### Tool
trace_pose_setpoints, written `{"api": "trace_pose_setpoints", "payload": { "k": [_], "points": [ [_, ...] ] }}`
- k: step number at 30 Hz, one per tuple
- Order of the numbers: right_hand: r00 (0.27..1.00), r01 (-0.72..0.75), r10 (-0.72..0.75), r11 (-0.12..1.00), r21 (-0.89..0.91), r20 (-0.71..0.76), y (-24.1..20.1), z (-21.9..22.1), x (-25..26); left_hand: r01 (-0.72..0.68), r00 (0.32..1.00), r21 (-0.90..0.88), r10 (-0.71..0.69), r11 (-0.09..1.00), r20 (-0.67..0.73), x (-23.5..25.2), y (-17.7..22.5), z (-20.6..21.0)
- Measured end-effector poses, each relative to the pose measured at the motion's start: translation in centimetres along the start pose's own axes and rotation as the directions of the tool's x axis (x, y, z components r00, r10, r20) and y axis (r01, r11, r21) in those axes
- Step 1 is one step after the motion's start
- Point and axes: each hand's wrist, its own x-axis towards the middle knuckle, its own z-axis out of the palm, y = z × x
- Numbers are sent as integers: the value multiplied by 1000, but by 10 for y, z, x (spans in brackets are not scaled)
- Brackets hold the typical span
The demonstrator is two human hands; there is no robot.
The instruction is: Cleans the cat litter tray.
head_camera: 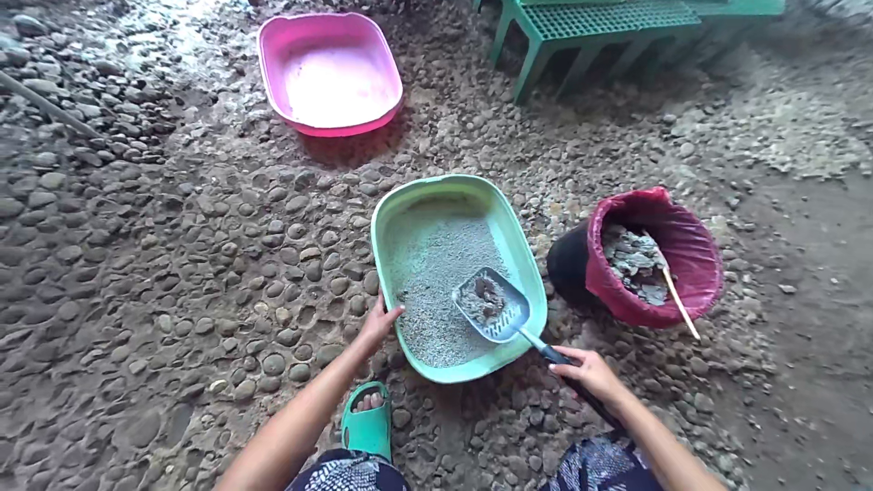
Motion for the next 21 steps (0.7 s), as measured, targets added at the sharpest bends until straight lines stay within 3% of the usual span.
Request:
{"api": "trace_pose_setpoints", "payload": {
  "k": [4, 7, 11, 15, 21],
  "points": [
    [993, -56, 86, 945, -323, 78, 15, -34, 14, -71, 997, 122, 71, 990, 4, -10, 34, -4],
    [981, -25, 87, 943, -332, 173, 9, -6, 14, -128, 992, 214, 126, 968, 24, -14, 40, 4],
    [972, -30, 29, 1000, -1, 232, -10, 62, -6, -219, 975, 319, 215, 922, 49, -32, 46, 15],
    [979, 123, -176, 913, 388, 104, -25, 116, -2, -296, 953, 372, 299, 880, 50, -49, 30, 23],
    [919, 387, -363, 757, 526, -153, -82, 150, 38, -290, 957, 215, 289, 933, 34, -45, -3, 23]
  ]
}}
